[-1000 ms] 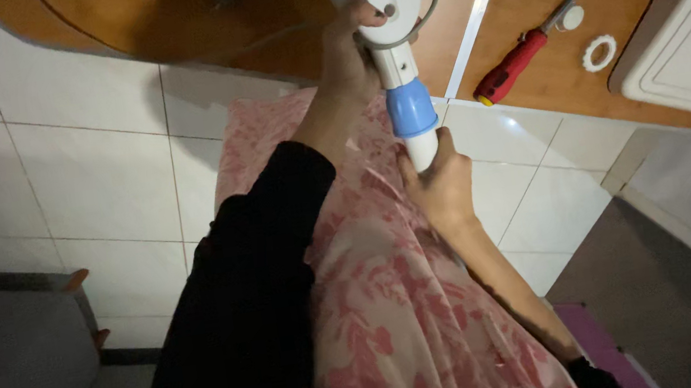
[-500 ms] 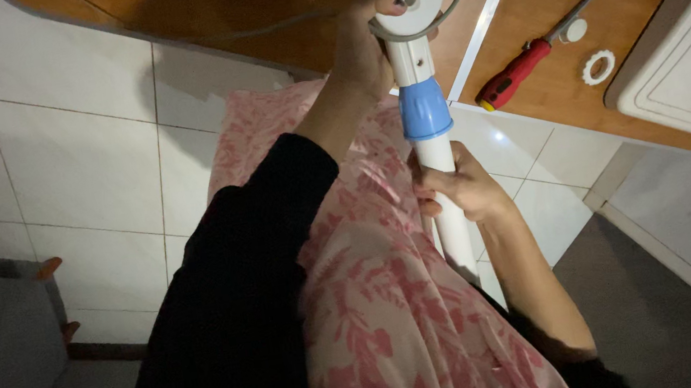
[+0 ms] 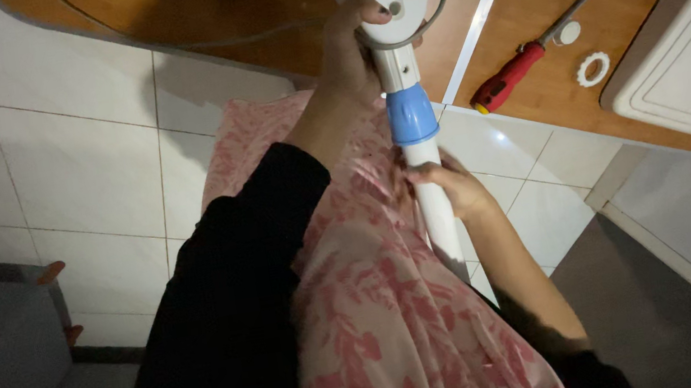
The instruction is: The person assembles an electric fan by attaching the fan blade to the motor, placing the front grille, and connecting the stand to the motor housing. They use a screwdriver to tighten the connection between the stand and the motor housing.
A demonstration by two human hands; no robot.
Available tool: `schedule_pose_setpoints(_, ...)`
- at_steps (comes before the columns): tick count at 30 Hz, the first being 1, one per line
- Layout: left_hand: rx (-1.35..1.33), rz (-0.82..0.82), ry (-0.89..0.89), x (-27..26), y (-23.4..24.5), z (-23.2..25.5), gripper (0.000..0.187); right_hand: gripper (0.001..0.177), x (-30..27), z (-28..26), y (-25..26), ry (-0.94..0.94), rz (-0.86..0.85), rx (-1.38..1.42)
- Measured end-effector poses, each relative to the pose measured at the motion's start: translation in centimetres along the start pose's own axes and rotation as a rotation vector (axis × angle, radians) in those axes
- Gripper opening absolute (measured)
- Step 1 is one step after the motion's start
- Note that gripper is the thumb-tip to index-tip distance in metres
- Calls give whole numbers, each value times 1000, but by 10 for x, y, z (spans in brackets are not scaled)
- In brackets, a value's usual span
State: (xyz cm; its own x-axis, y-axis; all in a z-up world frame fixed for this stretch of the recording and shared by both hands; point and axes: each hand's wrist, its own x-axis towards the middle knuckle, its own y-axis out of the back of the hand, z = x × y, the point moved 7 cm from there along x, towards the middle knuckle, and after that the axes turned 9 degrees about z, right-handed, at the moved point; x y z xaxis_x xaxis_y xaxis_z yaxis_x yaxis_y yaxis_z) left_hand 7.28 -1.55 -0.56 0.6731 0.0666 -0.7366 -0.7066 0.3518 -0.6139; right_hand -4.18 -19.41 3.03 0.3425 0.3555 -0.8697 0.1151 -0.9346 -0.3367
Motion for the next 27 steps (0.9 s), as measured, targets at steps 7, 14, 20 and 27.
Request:
schedule_pose_setpoints(7, -30, -11, -6, 19, -2, -15, 38, 63, -53, -80, -51, 803, 410, -699)
schedule_pose_setpoints(14, 55, 46, -55, 19, 3, -15, 35, 40, -37, -91, -56, 596, 492, -917)
schedule_pose_setpoints(20, 3, 48, -17, 26, -3, -17, 38, 41, -38, -89, -47, 397, 447, -823)
schedule_pose_setpoints(27, -43, -28, 25, 11, -7, -5, 40, 43, -42, -90, -58, 771, 37, -571)
